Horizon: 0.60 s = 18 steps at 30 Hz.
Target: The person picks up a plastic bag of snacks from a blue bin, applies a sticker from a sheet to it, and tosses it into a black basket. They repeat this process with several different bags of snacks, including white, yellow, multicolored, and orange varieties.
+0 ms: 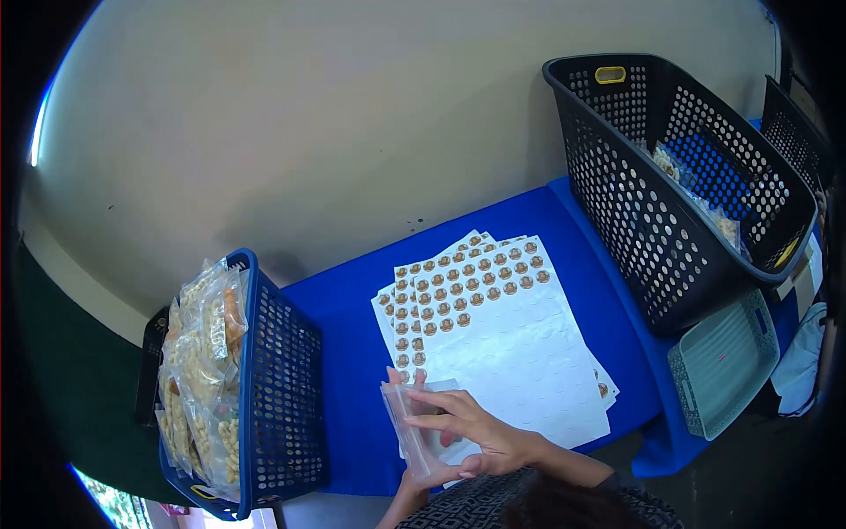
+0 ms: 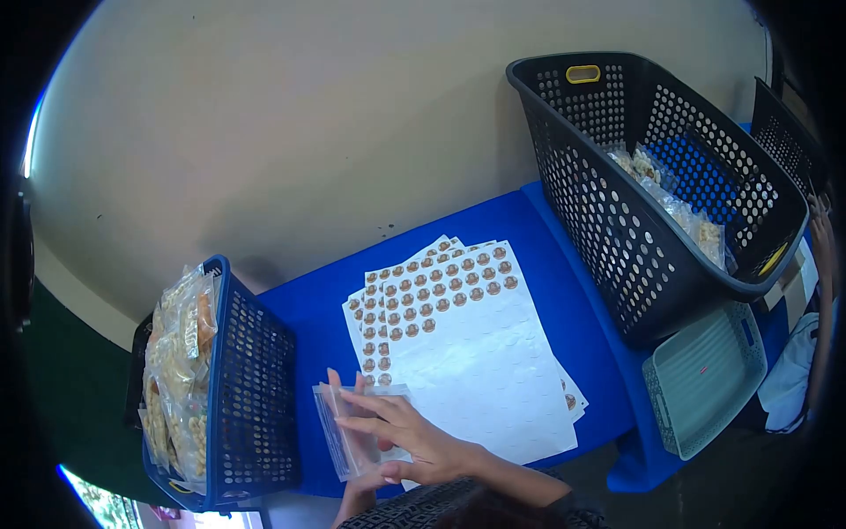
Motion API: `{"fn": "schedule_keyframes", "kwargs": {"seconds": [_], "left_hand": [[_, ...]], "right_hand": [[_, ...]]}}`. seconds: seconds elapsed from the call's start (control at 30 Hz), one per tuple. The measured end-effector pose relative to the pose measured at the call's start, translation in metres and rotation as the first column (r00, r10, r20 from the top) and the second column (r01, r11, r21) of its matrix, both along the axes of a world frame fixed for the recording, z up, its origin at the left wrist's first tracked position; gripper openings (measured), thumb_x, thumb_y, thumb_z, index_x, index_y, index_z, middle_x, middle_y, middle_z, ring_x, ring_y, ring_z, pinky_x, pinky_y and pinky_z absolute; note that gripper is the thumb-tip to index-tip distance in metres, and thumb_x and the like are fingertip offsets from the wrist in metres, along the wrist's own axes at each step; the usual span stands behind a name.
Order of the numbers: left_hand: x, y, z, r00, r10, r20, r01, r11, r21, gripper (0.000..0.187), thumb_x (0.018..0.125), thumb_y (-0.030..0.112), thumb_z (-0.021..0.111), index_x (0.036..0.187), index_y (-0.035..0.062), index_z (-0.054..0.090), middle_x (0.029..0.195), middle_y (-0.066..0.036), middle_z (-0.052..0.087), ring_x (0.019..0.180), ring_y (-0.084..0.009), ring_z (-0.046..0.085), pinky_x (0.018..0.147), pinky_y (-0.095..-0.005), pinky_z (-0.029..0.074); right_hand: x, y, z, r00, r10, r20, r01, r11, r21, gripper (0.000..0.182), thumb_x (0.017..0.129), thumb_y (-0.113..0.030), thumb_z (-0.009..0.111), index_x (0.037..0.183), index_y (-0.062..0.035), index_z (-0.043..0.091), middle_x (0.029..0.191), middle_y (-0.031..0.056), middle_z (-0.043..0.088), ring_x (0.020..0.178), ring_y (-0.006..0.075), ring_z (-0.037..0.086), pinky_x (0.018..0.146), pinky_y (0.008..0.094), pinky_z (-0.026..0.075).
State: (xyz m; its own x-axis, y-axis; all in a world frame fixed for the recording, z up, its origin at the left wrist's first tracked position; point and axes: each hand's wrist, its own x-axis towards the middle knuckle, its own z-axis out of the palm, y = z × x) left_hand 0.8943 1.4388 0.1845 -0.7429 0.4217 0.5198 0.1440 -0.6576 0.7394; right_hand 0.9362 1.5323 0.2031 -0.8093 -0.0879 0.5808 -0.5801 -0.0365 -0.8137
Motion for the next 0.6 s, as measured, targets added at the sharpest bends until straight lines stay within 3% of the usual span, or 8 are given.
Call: {"fn": "schedule_keyframes", "kwargs": {"seconds": [0.07, 0.17, 0.2, 0.27, 0.3, 0.4, 0.43, 0.6], "left_hand": [[-0.001, -0.014, 0.032, 0.985, 0.073, -0.158, -0.141, 0.87, -0.472, 0.103, 0.059, 0.049, 0.064, 0.125, -0.0022, 0.003, 0.126, -0.023, 0.018, 0.115, -0.0298, 0.026, 0.088, -0.039, 0.03], [-0.005, -0.025, 0.028, 0.994, 0.093, 0.06, -0.059, 0.902, -0.427, 0.064, 0.074, 0.036, 0.054, 0.117, -0.0048, 0.03, 0.111, -0.02, 0.042, 0.096, -0.0256, 0.047, 0.076, -0.0333, 0.04], [-0.009, -0.027, 0.024, 0.994, 0.093, 0.06, -0.059, 0.902, -0.428, 0.064, 0.074, 0.036, 0.054, 0.117, -0.0048, 0.03, 0.111, -0.02, 0.042, 0.096, -0.0256, 0.047, 0.076, -0.0333, 0.04], [-0.016, -0.027, 0.018, 0.949, 0.173, -0.263, -0.283, 0.832, -0.478, 0.037, 0.082, 0.026, 0.041, 0.101, -0.0057, 0.05, 0.091, -0.016, 0.054, 0.081, -0.0213, 0.054, 0.071, -0.0291, 0.042], [-0.011, -0.026, 0.024, 0.97, 0.167, -0.175, -0.233, 0.843, -0.485, 0.027, 0.081, 0.018, 0.045, 0.09, -0.0056, 0.055, 0.084, -0.014, 0.056, 0.08, -0.0185, 0.053, 0.069, -0.0266, 0.042], [-0.008, -0.029, 0.023, 0.987, 0.059, -0.149, -0.128, 0.849, -0.513, 0.02, 0.078, 0.012, 0.05, 0.087, -0.0053, 0.055, 0.079, -0.011, 0.055, 0.074, -0.0164, 0.053, 0.067, -0.0255, 0.042], [-0.006, -0.024, 0.025, 0.983, 0.074, -0.166, -0.144, 0.872, -0.467, 0.012, 0.075, 0.004, 0.053, 0.083, -0.0047, 0.056, 0.075, -0.009, 0.054, 0.066, -0.0138, 0.053, 0.06, -0.0235, 0.044], [-0.005, -0.023, 0.029, 0.993, 0.094, -0.07, -0.116, 0.869, -0.481, 0.01, 0.074, 0.004, 0.054, 0.08, -0.0043, 0.056, 0.073, -0.009, 0.053, 0.059, -0.0107, 0.052, 0.048, -0.0196, 0.045]], "right_hand": [[-0.002, -0.001, -0.004, 0.999, -0.017, 0.029, 0.016, 0.999, 0.033, 0.058, 0.076, -0.047, 0.041, 0.119, -0.0089, 0.035, 0.126, 0.0143, 0.021, 0.113, 0.0284, 0.023, 0.092, 0.0401, 0.021], [0.001, 0.006, -0.003, 0.921, -0.389, -0.018, 0.388, 0.915, 0.11, 0.051, 0.072, -0.033, 0.056, 0.112, -0.0055, 0.041, 0.118, 0.0153, 0.03, 0.105, 0.0257, 0.031, 0.082, 0.0322, 0.032], [0.002, 0.007, -0.001, 0.921, -0.389, -0.017, 0.388, 0.915, 0.11, 0.051, 0.072, -0.033, 0.056, 0.112, -0.0055, 0.041, 0.118, 0.0153, 0.03, 0.105, 0.0257, 0.031, 0.082, 0.0322, 0.032], [0.005, 0.01, 0.004, 0.832, -0.547, 0.089, 0.551, 0.835, -0.019, 0.045, 0.068, -0.017, 0.062, 0.106, -0.0036, 0.043, 0.112, 0.0143, 0.033, 0.103, 0.0236, 0.034, 0.084, 0.0316, 0.031], [0.005, 0.011, 0.009, 0.808, -0.578, 0.111, 0.586, 0.808, -0.059, 0.042, 0.067, -0.013, 0.062, 0.104, -0.004, 0.045, 0.108, 0.0125, 0.04, 0.098, 0.0216, 0.039, 0.082, 0.0314, 0.031], [0.006, 0.024, 0.005, 0.865, -0.498, 0.058, 0.491, 0.865, 0.101, 0.037, 0.064, -0.015, 0.065, 0.097, -0.0048, 0.05, 0.099, 0.0091, 0.048, 0.092, 0.0206, 0.043, 0.082, 0.0314, 0.032], [0.007, 0.023, 0.009, 0.874, -0.475, 0.1, 0.472, 0.88, 0.051, 0.023, 0.064, -0.014, 0.065, 0.084, -0.0058, 0.057, 0.083, 0.0055, 0.055, 0.084, 0.0172, 0.047, 0.079, 0.0302, 0.033], [0.009, 0.024, 0.002, 0.932, -0.323, 0.165, 0.328, 0.945, 0.001, 0.012, 0.069, -0.02, 0.061, 0.072, -0.0089, 0.06, 0.071, 0.0004, 0.054, 0.077, 0.0138, 0.048, 0.076, 0.0293, 0.03]]}}
